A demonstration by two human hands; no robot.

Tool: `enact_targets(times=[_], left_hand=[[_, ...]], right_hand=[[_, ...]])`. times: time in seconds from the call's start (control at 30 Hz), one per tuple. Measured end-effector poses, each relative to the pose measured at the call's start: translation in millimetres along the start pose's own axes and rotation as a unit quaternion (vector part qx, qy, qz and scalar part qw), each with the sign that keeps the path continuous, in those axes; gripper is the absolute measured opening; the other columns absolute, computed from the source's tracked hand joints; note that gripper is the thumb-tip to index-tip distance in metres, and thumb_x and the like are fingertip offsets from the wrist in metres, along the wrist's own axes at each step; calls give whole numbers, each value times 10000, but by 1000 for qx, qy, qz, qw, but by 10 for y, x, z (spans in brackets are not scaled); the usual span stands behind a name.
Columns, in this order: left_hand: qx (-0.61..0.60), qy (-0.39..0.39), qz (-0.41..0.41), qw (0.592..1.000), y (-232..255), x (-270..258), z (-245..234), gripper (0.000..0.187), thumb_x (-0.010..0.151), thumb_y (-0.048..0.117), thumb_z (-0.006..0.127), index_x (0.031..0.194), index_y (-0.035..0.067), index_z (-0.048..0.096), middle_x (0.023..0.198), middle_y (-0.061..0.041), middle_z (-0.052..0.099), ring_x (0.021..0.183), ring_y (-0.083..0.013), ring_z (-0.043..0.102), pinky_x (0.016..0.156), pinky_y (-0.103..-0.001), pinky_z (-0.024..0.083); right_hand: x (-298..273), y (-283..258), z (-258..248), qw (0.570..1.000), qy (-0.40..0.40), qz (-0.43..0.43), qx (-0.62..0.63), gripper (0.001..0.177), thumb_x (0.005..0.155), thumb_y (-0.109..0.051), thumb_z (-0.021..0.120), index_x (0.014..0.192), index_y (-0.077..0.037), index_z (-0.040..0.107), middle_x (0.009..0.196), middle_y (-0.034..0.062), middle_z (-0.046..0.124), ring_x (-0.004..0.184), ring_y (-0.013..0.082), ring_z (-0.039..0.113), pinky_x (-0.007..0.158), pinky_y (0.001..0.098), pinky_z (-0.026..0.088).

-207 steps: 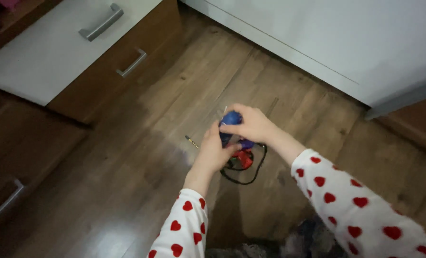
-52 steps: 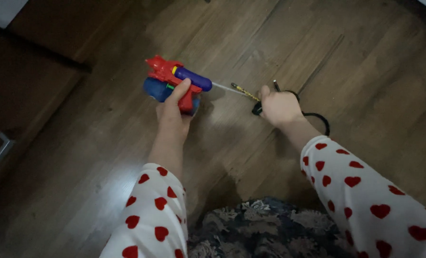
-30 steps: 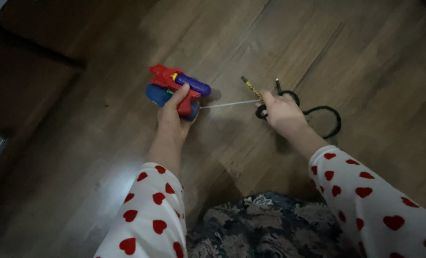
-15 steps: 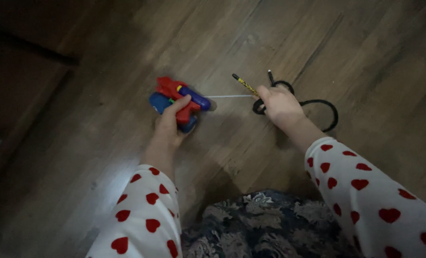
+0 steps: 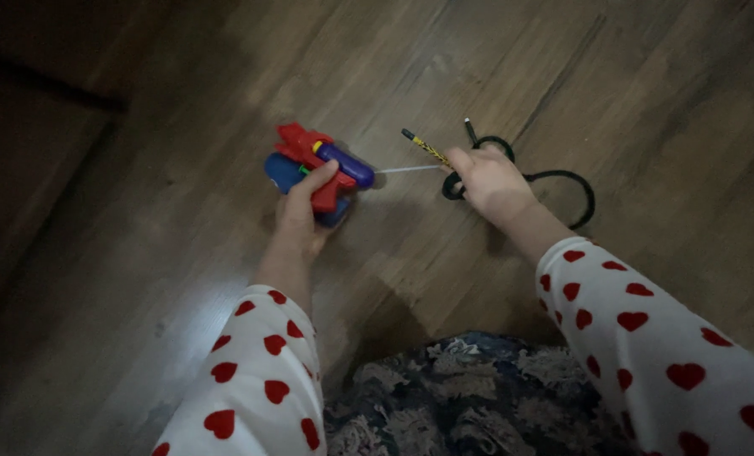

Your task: The person organizes a cluttered desk by placing various items into an open drawer. They handle socks, a small box, a black pouch, a white device, a tube of ointment, a hairbrush, and a glue gun, arranging them inside the drawer before closing it.

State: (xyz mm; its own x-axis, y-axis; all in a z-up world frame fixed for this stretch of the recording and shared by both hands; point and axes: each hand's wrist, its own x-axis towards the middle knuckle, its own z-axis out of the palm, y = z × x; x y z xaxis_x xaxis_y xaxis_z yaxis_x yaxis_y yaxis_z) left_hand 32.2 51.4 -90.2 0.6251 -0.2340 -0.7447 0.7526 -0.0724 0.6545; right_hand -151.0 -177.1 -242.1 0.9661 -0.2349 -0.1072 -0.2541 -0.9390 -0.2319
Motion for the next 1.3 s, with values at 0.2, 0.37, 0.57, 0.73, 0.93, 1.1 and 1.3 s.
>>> enact_targets(times=[0.2, 0.37, 0.57, 0.73, 0.93, 1.1, 1.3], left_hand=[[10, 59, 44, 997, -157, 407, -249, 772, 585, 174, 989, 1245, 61, 604, 1129, -136, 688, 1003, -338, 704, 813, -500, 634], [57, 47, 42, 996, -97, 184, -70, 755, 582, 205, 976, 1218, -4, 628, 1109, -196, 688, 944, -368, 719, 754, -506, 628], [111, 23, 26, 993, -255, 438, -200, 780, 610, 234, 977, 1261, 6, 613, 1152, -182, 680, 1000, -384, 715, 792, -558, 613], [90, 12, 41, 995, -183, 274, 37, 810, 589, 193, 969, 1282, -10, 604, 1181, -196, 675, 1044, -398, 706, 817, -577, 591], [38, -71, 16, 997, -290, 343, 79, 638, 617, 169, 967, 1152, 7, 659, 1026, -143, 699, 899, -320, 713, 748, -479, 608], [32, -158, -10, 987, -248, 209, 233, 546, 643, 198, 936, 1087, 65, 648, 935, -107, 690, 792, -250, 691, 685, -393, 592], [4, -223, -20, 975, -327, 346, 235, 389, 696, 210, 908, 969, 73, 667, 837, -96, 692, 714, -242, 685, 670, -361, 565]], right_hand=[[46, 22, 104, 1000, -22, 19, -6, 372, 833, -110, 732, 1086, -162, 465, 792, 35, 632, 818, 214, 617, 883, 331, 434], [72, 6, 26, 999, -33, 12, 20, 258, 907, -175, 679, 1074, -141, 485, 864, 61, 671, 877, 244, 627, 888, 355, 445], [108, -84, -67, 1000, -5, 10, 20, 130, 1015, -228, 586, 1012, -128, 504, 802, 91, 653, 817, 250, 635, 875, 353, 463], [123, -87, -30, 1000, 18, 4, 25, 173, 1000, -256, 608, 1042, -117, 513, 785, 112, 655, 806, 261, 642, 863, 365, 466], [164, -196, 19, 1000, -22, 3, -19, 272, 959, -277, 642, 1134, -113, 515, 817, 92, 688, 818, 255, 669, 887, 352, 457], [156, -540, -24, 998, 38, 31, 27, 342, 896, -405, 710, 1047, -164, 520, 788, 65, 669, 829, 242, 650, 869, 343, 404], [144, -659, -83, 995, 66, 46, 58, 274, 876, -301, 721, 1019, -159, 535, 751, 65, 646, 789, 253, 636, 802, 350, 389]])
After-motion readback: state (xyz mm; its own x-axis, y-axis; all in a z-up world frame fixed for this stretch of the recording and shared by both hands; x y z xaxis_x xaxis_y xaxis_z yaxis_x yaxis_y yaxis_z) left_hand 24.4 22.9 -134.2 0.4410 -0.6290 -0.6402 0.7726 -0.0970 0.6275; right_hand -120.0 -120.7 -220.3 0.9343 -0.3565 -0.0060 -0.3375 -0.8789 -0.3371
